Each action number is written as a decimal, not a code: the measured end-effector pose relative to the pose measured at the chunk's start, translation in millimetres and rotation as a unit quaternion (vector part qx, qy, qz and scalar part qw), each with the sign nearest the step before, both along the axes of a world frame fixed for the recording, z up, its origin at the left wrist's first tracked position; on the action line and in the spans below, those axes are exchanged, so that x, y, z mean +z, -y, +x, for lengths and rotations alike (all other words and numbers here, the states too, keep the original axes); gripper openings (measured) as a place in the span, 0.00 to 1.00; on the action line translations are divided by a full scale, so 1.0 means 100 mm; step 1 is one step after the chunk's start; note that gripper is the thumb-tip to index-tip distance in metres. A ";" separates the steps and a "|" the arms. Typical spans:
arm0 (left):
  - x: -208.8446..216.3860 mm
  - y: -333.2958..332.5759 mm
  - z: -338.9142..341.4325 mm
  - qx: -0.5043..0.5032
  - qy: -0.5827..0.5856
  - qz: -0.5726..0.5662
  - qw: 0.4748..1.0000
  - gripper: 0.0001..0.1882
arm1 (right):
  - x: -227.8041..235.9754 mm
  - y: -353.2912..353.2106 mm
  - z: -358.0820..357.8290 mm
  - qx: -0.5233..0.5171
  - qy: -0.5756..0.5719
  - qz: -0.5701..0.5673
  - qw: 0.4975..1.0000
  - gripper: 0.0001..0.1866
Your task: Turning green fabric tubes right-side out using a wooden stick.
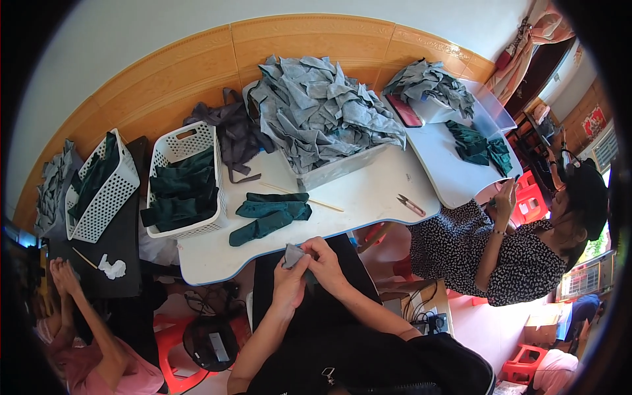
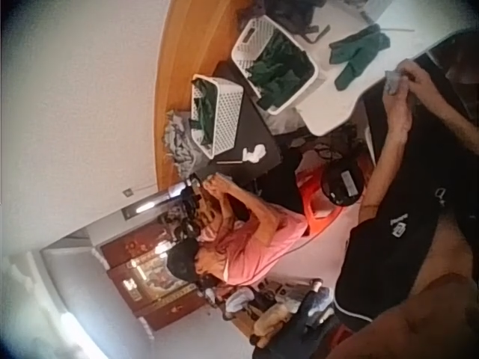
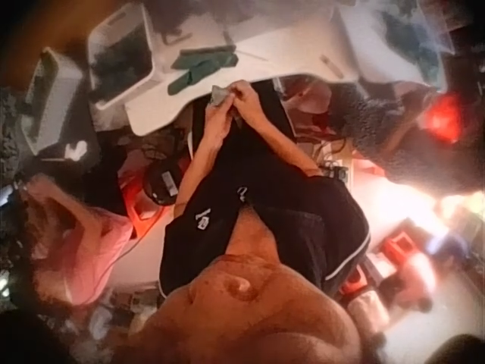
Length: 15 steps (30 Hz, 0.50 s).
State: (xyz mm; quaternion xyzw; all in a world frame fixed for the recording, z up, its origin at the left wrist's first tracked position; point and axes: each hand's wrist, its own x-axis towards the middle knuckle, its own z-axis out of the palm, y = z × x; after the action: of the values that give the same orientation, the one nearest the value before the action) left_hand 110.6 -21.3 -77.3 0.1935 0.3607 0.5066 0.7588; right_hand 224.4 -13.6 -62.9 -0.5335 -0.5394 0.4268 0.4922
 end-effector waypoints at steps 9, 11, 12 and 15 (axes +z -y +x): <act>0.05 -0.13 -0.10 0.058 -0.011 0.033 0.998 0.11 | -0.01 0.01 0.02 -0.013 0.045 0.051 0.998 0.12; 0.03 -0.13 -0.06 0.068 -0.023 0.061 0.996 0.10 | 0.00 0.05 -0.01 -0.015 0.036 0.027 0.999 0.11; 0.02 -0.12 -0.03 0.067 -0.032 0.056 0.996 0.09 | 0.01 0.06 -0.01 -0.015 0.040 0.003 0.999 0.10; 0.01 -0.03 0.07 0.060 -0.020 0.034 0.997 0.09 | 0.03 0.07 -0.03 -0.026 0.050 -0.058 0.997 0.10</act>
State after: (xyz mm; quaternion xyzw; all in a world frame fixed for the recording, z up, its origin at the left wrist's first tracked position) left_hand 117.7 -18.0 -76.5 0.2077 0.3694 0.5590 0.7127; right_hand 221.9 -20.4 -60.3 -0.5957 -0.5234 0.4176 0.4437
